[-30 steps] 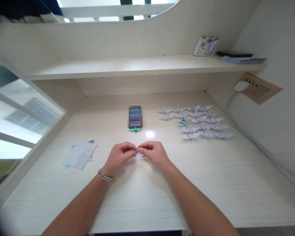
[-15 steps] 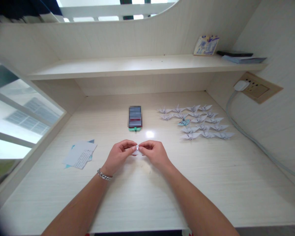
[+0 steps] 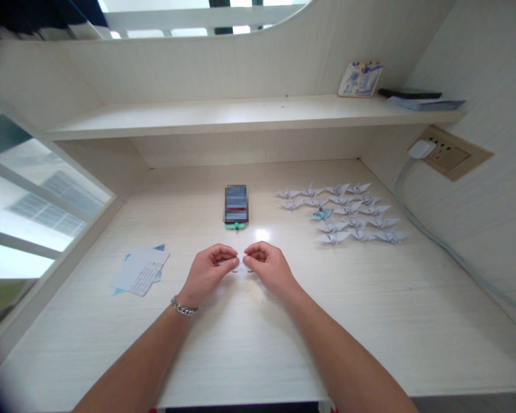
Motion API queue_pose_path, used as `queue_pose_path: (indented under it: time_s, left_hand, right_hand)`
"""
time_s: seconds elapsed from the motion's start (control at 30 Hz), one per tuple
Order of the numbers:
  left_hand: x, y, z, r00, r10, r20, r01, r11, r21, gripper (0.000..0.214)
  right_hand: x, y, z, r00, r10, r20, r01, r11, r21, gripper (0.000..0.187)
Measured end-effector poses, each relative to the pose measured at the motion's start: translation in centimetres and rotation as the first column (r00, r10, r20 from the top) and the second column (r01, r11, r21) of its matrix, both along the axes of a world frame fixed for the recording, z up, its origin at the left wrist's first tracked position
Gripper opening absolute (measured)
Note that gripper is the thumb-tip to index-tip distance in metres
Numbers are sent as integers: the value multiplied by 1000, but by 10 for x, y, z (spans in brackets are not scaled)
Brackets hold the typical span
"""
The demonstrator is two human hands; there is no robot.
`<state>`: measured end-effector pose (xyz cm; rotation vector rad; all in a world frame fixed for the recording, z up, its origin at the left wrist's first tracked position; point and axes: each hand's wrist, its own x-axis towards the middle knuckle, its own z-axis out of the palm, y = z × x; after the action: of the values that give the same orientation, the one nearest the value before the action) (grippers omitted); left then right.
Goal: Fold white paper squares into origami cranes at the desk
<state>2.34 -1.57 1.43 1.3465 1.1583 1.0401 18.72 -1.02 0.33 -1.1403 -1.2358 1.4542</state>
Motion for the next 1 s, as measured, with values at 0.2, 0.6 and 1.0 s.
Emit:
queue_pose_path:
  time_s: [0.2, 0.6, 1.0]
  left_hand:
    - [-1, 0, 1, 995, -49, 86, 54, 997, -62, 19]
    - [-2, -1, 2, 996, -58, -63, 60, 998, 18, 21]
    - [-1, -1, 0, 994, -54, -90, 59, 997, 56, 15]
  right_hand:
    - [1, 0, 0, 998, 30, 61, -34, 998, 56, 19]
    - [0, -1, 1, 994, 20, 104, -27, 997, 70, 18]
    - [2, 1, -1, 983, 47, 177, -60, 996, 70, 12]
